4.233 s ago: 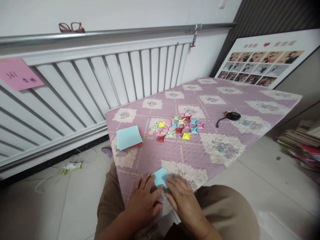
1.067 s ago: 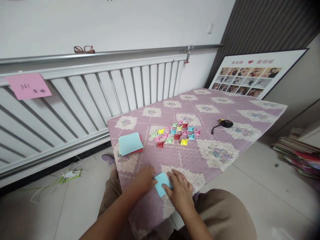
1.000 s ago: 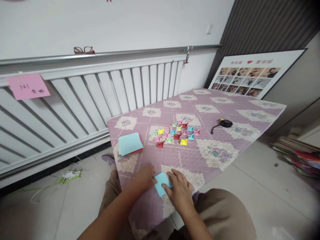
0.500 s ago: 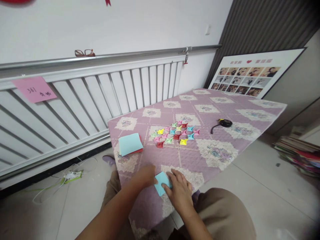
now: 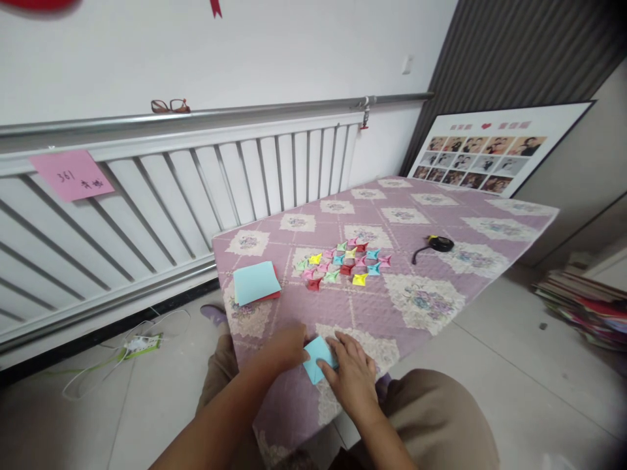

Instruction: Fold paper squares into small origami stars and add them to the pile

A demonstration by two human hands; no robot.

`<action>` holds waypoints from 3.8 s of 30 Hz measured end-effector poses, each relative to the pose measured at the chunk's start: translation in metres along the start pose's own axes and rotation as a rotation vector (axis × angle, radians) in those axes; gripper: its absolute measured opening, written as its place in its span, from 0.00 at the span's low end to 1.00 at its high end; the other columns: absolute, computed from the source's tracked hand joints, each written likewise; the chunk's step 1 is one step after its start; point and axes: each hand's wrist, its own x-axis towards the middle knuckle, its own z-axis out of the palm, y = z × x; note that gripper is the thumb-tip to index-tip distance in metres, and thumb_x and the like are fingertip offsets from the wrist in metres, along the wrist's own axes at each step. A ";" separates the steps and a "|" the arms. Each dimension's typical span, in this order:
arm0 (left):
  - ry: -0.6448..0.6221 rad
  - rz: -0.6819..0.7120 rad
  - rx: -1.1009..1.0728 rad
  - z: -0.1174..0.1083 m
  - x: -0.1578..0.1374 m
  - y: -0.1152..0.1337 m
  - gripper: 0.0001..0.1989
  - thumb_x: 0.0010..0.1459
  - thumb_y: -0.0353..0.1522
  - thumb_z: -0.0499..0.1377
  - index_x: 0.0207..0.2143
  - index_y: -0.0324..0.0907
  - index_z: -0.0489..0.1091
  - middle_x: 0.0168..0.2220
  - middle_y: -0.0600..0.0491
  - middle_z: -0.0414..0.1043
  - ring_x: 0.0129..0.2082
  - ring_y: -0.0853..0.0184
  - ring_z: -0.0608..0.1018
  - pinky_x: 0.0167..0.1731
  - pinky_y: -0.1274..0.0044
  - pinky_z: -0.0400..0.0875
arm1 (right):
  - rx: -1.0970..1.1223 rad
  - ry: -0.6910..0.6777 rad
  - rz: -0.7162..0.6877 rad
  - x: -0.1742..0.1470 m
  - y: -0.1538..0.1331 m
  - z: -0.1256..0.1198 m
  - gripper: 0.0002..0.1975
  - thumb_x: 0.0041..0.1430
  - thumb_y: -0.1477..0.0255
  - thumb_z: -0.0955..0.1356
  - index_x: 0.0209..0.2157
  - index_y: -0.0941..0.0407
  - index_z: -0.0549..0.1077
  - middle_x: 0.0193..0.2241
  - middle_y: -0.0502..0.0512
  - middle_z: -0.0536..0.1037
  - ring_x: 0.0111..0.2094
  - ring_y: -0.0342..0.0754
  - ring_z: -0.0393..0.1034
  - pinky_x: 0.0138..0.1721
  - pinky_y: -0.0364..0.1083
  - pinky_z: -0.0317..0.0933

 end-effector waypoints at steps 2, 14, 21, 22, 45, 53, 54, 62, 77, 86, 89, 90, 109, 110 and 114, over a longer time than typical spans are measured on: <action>-0.035 0.034 -0.019 -0.002 0.000 0.001 0.07 0.46 0.30 0.59 0.32 0.42 0.71 0.31 0.55 0.73 0.30 0.66 0.73 0.27 0.78 0.61 | 0.014 -0.007 0.002 0.000 -0.001 -0.001 0.20 0.55 0.65 0.66 0.51 0.49 0.68 0.57 0.55 0.65 0.59 0.56 0.54 0.51 0.56 0.52; 0.031 0.109 -0.176 -0.010 -0.015 -0.011 0.03 0.50 0.30 0.55 0.28 0.40 0.67 0.27 0.58 0.68 0.28 0.70 0.69 0.25 0.80 0.58 | 0.541 -0.258 -0.019 0.025 -0.005 -0.016 0.06 0.49 0.69 0.66 0.31 0.52 0.74 0.32 0.51 0.77 0.39 0.52 0.69 0.50 0.56 0.54; 0.155 0.133 -0.216 -0.021 -0.039 -0.016 0.04 0.53 0.28 0.53 0.31 0.40 0.67 0.29 0.58 0.68 0.30 0.70 0.69 0.27 0.80 0.59 | 0.653 -0.351 -0.176 0.042 -0.014 -0.019 0.08 0.53 0.70 0.64 0.35 0.55 0.71 0.26 0.48 0.75 0.28 0.45 0.69 0.30 0.42 0.61; 0.176 0.136 -0.210 -0.022 -0.042 -0.015 0.05 0.53 0.27 0.52 0.31 0.40 0.67 0.30 0.57 0.69 0.30 0.70 0.69 0.28 0.80 0.59 | 0.641 -0.344 -0.199 0.043 -0.016 -0.020 0.05 0.53 0.71 0.64 0.31 0.55 0.71 0.25 0.48 0.74 0.27 0.45 0.68 0.30 0.43 0.61; 0.574 0.276 0.431 0.068 -0.081 -0.030 0.06 0.62 0.31 0.54 0.30 0.42 0.65 0.31 0.55 0.66 0.32 0.64 0.67 0.33 0.71 0.59 | 0.149 -0.003 -0.644 -0.002 -0.016 0.007 0.08 0.50 0.82 0.68 0.29 0.54 0.69 0.29 0.49 0.71 0.34 0.47 0.62 0.45 0.50 0.54; 0.552 0.004 0.107 0.071 -0.092 -0.021 0.03 0.56 0.29 0.60 0.29 0.44 0.69 0.34 0.55 0.69 0.37 0.63 0.69 0.38 0.70 0.59 | 0.277 -0.151 -0.568 -0.001 -0.014 -0.001 0.12 0.48 0.83 0.69 0.31 0.53 0.70 0.33 0.50 0.73 0.38 0.48 0.65 0.43 0.49 0.55; 0.565 -0.030 0.061 0.071 -0.092 -0.020 0.03 0.55 0.28 0.60 0.29 0.43 0.69 0.34 0.55 0.69 0.37 0.64 0.68 0.39 0.70 0.59 | 0.281 -0.150 -0.550 -0.001 -0.013 -0.001 0.11 0.49 0.83 0.69 0.31 0.52 0.70 0.33 0.50 0.73 0.38 0.48 0.65 0.43 0.49 0.55; 0.571 -0.168 -0.063 0.065 -0.090 -0.017 0.06 0.56 0.31 0.58 0.25 0.43 0.69 0.31 0.54 0.70 0.36 0.62 0.69 0.40 0.68 0.59 | 0.241 -0.109 -0.438 -0.002 -0.013 -0.001 0.05 0.55 0.72 0.70 0.28 0.52 0.70 0.32 0.49 0.73 0.38 0.48 0.65 0.43 0.50 0.54; 0.292 -0.281 0.044 0.039 -0.079 -0.015 0.10 0.59 0.37 0.56 0.28 0.43 0.70 0.33 0.53 0.73 0.37 0.59 0.72 0.38 0.68 0.60 | 0.257 -0.077 -0.286 -0.002 -0.020 -0.007 0.10 0.60 0.69 0.64 0.25 0.51 0.71 0.29 0.50 0.71 0.36 0.49 0.63 0.44 0.52 0.50; 0.250 -0.265 0.055 0.028 -0.075 -0.014 0.11 0.57 0.38 0.57 0.26 0.42 0.72 0.31 0.52 0.74 0.34 0.61 0.74 0.35 0.71 0.62 | 0.180 0.014 -0.259 -0.002 -0.022 -0.001 0.11 0.56 0.69 0.67 0.21 0.53 0.66 0.25 0.49 0.69 0.33 0.48 0.63 0.43 0.51 0.51; 0.221 -0.279 0.055 0.024 -0.074 -0.013 0.10 0.57 0.38 0.58 0.26 0.43 0.72 0.31 0.53 0.74 0.34 0.61 0.74 0.34 0.71 0.62 | 0.176 0.026 -0.236 -0.002 -0.021 0.003 0.12 0.56 0.68 0.67 0.20 0.53 0.66 0.24 0.49 0.68 0.33 0.49 0.63 0.43 0.51 0.52; 0.213 -0.285 0.057 0.024 -0.074 -0.013 0.10 0.57 0.38 0.58 0.26 0.43 0.72 0.31 0.53 0.75 0.34 0.61 0.74 0.34 0.71 0.62 | 0.171 0.031 -0.232 -0.002 -0.021 0.004 0.13 0.56 0.68 0.67 0.20 0.53 0.65 0.24 0.49 0.68 0.33 0.49 0.63 0.43 0.51 0.52; 0.162 -0.276 0.099 0.021 -0.070 -0.012 0.11 0.57 0.36 0.55 0.27 0.42 0.72 0.31 0.50 0.74 0.33 0.60 0.74 0.34 0.71 0.63 | 0.101 0.018 -0.217 -0.001 -0.020 0.009 0.13 0.55 0.66 0.68 0.19 0.52 0.65 0.23 0.49 0.68 0.32 0.49 0.63 0.41 0.51 0.51; 0.157 -0.277 0.104 0.021 -0.070 -0.012 0.11 0.57 0.37 0.55 0.27 0.41 0.72 0.31 0.50 0.74 0.33 0.60 0.74 0.34 0.71 0.63 | 0.106 0.015 -0.222 -0.001 -0.019 0.009 0.13 0.55 0.66 0.68 0.19 0.52 0.66 0.23 0.49 0.68 0.32 0.49 0.63 0.41 0.51 0.51; 0.157 -0.275 0.084 0.023 -0.070 -0.014 0.09 0.57 0.36 0.56 0.28 0.42 0.70 0.32 0.51 0.73 0.34 0.60 0.73 0.35 0.70 0.62 | 0.126 -0.004 -0.200 -0.001 -0.017 0.010 0.12 0.54 0.66 0.69 0.20 0.52 0.66 0.24 0.48 0.68 0.32 0.49 0.63 0.41 0.51 0.51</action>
